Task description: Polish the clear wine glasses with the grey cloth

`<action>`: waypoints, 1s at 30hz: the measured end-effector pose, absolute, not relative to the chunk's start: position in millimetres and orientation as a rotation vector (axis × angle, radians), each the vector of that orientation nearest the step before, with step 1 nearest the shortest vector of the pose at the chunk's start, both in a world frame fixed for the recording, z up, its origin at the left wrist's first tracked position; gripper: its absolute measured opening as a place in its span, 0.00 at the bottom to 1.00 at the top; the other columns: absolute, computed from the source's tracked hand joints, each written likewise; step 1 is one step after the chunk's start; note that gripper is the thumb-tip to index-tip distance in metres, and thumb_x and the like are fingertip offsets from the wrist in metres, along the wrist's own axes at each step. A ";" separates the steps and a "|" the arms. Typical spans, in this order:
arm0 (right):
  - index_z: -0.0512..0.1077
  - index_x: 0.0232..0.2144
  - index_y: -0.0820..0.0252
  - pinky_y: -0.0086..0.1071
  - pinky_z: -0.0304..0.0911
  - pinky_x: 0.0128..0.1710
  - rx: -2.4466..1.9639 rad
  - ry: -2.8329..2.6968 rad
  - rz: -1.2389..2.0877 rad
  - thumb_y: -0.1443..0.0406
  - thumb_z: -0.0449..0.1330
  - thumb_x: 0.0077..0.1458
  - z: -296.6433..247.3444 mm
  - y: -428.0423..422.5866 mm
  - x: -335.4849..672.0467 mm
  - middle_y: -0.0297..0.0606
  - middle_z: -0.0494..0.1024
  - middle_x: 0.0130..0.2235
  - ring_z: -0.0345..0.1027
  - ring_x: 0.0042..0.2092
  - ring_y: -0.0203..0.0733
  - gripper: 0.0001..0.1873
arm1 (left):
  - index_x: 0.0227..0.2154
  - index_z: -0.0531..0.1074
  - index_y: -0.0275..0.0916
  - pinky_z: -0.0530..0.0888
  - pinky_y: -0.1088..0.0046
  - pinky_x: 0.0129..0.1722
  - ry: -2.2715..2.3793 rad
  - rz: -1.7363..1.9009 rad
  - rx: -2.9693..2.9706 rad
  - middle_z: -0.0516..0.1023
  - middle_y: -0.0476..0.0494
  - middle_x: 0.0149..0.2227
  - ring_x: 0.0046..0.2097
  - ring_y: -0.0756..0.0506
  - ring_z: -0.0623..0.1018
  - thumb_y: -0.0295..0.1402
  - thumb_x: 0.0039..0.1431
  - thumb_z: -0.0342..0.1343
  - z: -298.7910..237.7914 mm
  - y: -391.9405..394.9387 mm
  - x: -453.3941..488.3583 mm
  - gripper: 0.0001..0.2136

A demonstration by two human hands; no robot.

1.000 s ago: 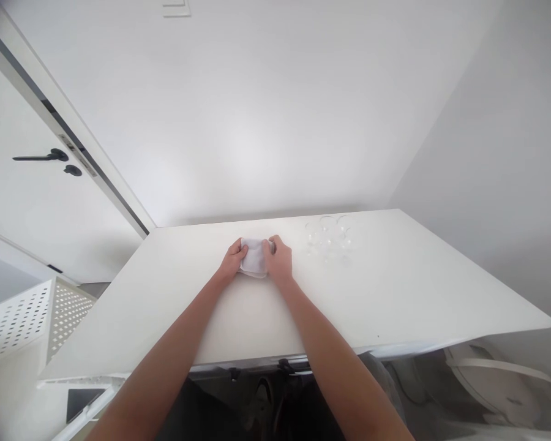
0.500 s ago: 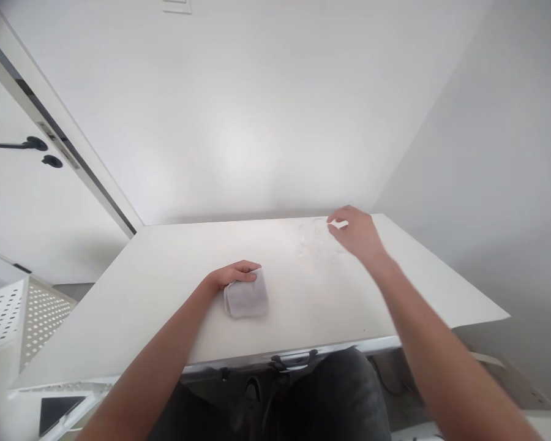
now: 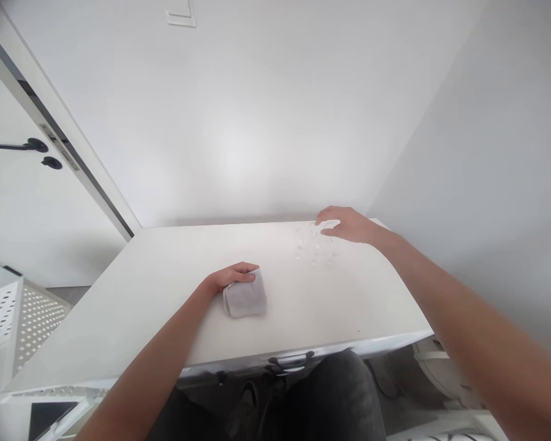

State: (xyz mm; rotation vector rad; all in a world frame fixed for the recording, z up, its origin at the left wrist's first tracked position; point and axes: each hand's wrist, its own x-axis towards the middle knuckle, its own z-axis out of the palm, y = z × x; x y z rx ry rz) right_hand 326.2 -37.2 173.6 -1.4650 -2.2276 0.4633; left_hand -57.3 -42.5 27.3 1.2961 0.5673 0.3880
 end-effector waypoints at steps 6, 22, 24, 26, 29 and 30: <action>0.81 0.35 0.49 0.35 0.71 0.37 -1.619 -2.164 0.400 0.54 0.68 0.51 168.7 -25.6 301.7 0.39 0.79 0.50 0.74 0.49 0.50 0.10 | 0.41 0.81 0.39 0.77 0.67 0.39 0.547 0.378 1.307 0.82 0.35 0.45 0.42 0.40 0.82 0.43 0.54 0.68 27.6 -41.0 -56.3 0.16; 0.71 0.47 0.54 0.33 0.72 0.23 -1.905 -1.927 0.563 0.62 0.68 0.48 150.9 -2.3 272.5 0.44 0.79 0.51 0.73 0.30 0.38 0.23 | 0.39 0.81 0.37 0.75 0.67 0.37 0.507 0.368 1.325 0.82 0.35 0.42 0.38 0.41 0.82 0.44 0.54 0.68 31.4 -42.8 -53.0 0.16; 0.71 0.48 0.52 0.31 0.73 0.26 -1.889 -1.987 0.612 0.64 0.66 0.49 154.2 -5.9 270.9 0.41 0.77 0.54 0.75 0.36 0.40 0.22 | 0.40 0.80 0.36 0.75 0.68 0.37 0.496 0.356 1.332 0.82 0.36 0.41 0.38 0.42 0.81 0.44 0.55 0.67 31.4 -42.3 -52.7 0.17; 0.72 0.48 0.51 0.30 0.74 0.28 -1.879 -2.047 0.602 0.65 0.64 0.51 157.5 -10.4 270.9 0.41 0.74 0.56 0.76 0.41 0.43 0.20 | 0.41 0.79 0.35 0.74 0.70 0.39 0.503 0.349 1.336 0.81 0.37 0.42 0.39 0.44 0.81 0.44 0.56 0.66 29.7 -41.3 -52.6 0.17; 0.76 0.43 0.52 0.29 0.73 0.31 -1.833 -2.189 0.491 0.68 0.60 0.51 160.6 -15.0 276.0 0.41 0.71 0.57 0.76 0.49 0.47 0.16 | 0.44 0.79 0.36 0.74 0.70 0.41 0.528 0.354 1.331 0.81 0.36 0.45 0.42 0.44 0.80 0.44 0.57 0.65 25.7 -39.3 -52.5 0.18; 0.77 0.42 0.52 0.28 0.72 0.32 -1.811 -2.239 0.464 0.69 0.59 0.50 161.0 -15.5 278.8 0.41 0.71 0.56 0.75 0.50 0.48 0.16 | 0.45 0.79 0.37 0.74 0.69 0.42 0.535 0.357 1.328 0.80 0.36 0.46 0.42 0.43 0.80 0.44 0.57 0.65 24.7 -38.9 -52.6 0.18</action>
